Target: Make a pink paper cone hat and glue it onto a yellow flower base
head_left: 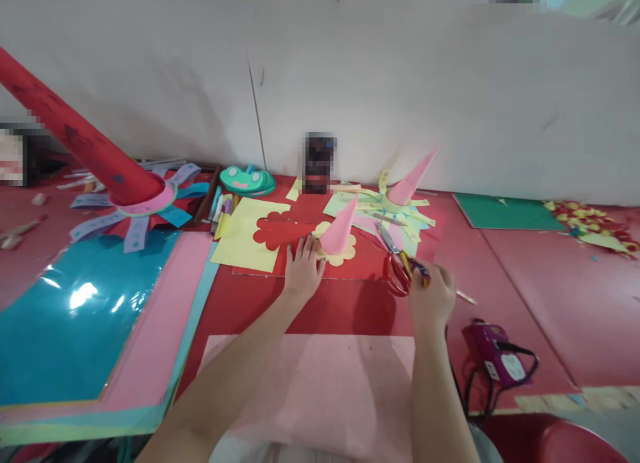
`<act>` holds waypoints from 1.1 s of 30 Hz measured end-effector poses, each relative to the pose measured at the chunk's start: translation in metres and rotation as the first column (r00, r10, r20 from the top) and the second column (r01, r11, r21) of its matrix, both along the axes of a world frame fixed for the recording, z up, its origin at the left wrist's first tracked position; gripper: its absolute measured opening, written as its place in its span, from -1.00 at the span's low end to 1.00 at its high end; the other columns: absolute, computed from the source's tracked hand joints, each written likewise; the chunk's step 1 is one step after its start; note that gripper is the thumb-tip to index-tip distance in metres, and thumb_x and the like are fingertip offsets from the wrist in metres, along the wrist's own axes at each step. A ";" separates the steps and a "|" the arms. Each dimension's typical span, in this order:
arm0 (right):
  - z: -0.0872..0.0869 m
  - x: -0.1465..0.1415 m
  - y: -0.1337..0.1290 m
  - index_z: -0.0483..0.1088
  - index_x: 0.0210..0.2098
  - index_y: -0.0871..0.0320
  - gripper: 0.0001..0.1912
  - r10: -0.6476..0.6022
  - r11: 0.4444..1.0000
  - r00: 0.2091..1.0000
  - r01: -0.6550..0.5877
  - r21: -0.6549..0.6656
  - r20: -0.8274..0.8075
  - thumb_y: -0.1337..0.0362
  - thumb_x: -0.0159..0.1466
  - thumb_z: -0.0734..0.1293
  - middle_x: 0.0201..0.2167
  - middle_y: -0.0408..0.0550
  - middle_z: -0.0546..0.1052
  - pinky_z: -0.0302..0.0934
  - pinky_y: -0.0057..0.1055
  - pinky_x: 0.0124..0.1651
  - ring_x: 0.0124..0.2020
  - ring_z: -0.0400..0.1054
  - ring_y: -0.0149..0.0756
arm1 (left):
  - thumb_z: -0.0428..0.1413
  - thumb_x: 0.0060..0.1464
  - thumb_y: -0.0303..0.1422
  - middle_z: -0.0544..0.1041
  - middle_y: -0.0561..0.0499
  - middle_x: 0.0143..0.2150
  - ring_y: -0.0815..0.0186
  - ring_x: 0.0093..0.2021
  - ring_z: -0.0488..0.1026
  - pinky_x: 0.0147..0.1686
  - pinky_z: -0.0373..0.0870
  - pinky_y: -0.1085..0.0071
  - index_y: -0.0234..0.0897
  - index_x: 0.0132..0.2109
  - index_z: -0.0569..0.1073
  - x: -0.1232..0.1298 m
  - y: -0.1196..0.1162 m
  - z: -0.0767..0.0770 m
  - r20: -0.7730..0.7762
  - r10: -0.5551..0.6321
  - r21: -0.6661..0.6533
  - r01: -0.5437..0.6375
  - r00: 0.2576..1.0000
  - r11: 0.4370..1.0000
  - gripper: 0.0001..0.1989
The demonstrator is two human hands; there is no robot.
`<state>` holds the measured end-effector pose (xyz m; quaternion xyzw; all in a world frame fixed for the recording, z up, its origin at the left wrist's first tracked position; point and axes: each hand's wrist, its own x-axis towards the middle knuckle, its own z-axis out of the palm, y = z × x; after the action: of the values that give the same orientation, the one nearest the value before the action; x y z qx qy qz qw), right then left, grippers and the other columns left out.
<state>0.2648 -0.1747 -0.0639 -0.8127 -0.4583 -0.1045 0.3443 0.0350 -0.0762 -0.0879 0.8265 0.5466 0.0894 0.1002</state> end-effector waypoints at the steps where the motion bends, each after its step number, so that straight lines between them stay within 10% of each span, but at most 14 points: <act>1: 0.002 0.010 -0.010 0.47 -0.22 0.21 -0.71 -0.092 0.996 0.996 0.092 -0.022 0.001 0.25 0.19 0.18 -0.25 0.15 0.47 0.17 -0.10 -0.01 -0.15 0.30 -0.05 | -0.22 0.27 -0.28 0.09 -0.14 0.37 0.08 0.37 0.00 0.32 -0.09 -0.06 -0.41 0.31 0.12 0.000 0.000 0.000 0.004 -0.001 0.002 0.001 1.000 1.000 -0.47; 11: -0.023 0.044 -0.055 0.35 -0.41 0.16 -0.60 -0.338 0.873 0.931 0.255 -0.415 -0.140 -0.03 0.18 0.12 -0.37 0.14 0.44 0.12 -0.24 -0.28 -0.31 0.28 -0.07 | -0.20 0.27 -0.28 0.11 -0.16 0.37 0.05 0.37 0.00 0.32 -0.12 -0.09 -0.40 0.31 0.14 -0.001 0.003 -0.004 0.036 -0.011 0.022 0.010 0.999 1.000 -0.48; 20: -0.023 0.056 -0.050 0.38 -0.46 0.18 -0.53 -0.256 0.908 0.957 0.189 -0.374 -0.135 -0.04 0.22 0.06 -0.43 0.17 0.48 0.10 -0.28 -0.31 -0.34 0.31 -0.09 | -0.18 0.26 -0.29 0.13 -0.18 0.36 0.04 0.37 0.02 0.31 -0.11 -0.11 -0.37 0.30 0.16 0.000 0.003 -0.004 0.051 -0.009 0.026 0.007 0.999 1.000 -0.49; 33: 0.005 0.089 -0.032 0.46 -0.27 0.30 -0.62 -0.487 0.821 0.862 0.399 -0.409 -0.137 0.14 0.24 0.14 -0.34 0.23 0.48 0.17 -0.18 -0.19 -0.21 0.36 0.03 | -0.22 0.27 -0.29 0.09 -0.17 0.37 0.07 0.38 -0.01 0.32 -0.11 -0.07 -0.44 0.31 0.14 0.000 0.001 -0.001 0.010 -0.007 0.001 0.007 1.000 1.000 -0.47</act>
<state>0.3539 -0.2068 -0.0584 -0.9534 -0.2225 0.0022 0.2040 0.0352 -0.0751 -0.0894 0.8280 0.5432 0.0934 0.1026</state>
